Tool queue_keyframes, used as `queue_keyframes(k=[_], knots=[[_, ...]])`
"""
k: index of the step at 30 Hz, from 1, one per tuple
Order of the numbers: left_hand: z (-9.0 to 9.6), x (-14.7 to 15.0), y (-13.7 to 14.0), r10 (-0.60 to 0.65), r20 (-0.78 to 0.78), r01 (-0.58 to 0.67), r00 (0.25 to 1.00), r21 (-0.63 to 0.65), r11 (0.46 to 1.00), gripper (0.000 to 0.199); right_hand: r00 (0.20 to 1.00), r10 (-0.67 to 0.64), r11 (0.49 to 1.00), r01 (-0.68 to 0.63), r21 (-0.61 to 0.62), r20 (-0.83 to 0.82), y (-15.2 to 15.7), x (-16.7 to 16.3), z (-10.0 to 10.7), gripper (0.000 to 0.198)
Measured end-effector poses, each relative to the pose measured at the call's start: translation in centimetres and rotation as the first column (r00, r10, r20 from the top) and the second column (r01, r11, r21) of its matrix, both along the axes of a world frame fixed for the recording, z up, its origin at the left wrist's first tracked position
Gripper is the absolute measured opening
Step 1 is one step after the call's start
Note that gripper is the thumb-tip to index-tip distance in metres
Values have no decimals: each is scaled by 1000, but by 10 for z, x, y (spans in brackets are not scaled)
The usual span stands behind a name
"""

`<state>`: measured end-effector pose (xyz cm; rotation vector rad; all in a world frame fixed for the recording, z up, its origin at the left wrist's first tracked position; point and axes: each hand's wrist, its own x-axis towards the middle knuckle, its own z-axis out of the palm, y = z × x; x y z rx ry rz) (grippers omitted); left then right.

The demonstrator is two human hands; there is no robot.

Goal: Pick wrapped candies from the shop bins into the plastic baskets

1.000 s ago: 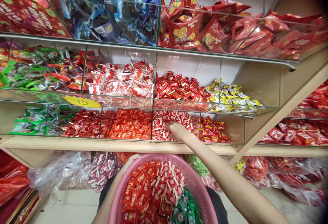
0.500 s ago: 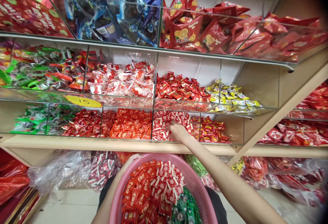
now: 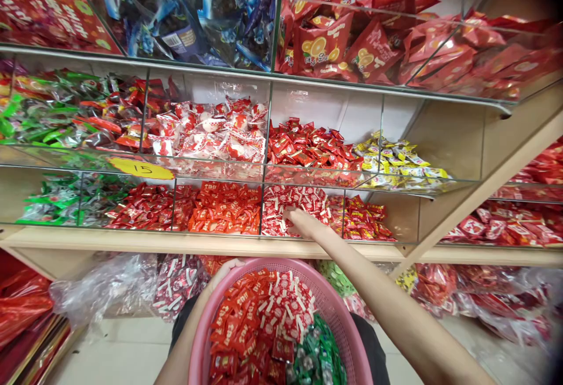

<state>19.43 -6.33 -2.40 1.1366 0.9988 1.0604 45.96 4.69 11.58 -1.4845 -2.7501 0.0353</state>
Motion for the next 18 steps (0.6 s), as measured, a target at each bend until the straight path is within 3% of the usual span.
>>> queue_keyframes(k=[7,12,18], knots=[[5,2,-8,23,-18,-22,1000,71,997,34,993,70,998,-69,17,-92,7,5,-11,23],[8,5,-6,46,-26,-44,999,100,994,34,975,75,996,-64,58,-207,1,9,-3,25],[8,11,1,51,-33,-48,998,97,994,35,873,124,988,-65,139,-472,-43,11,19,25]])
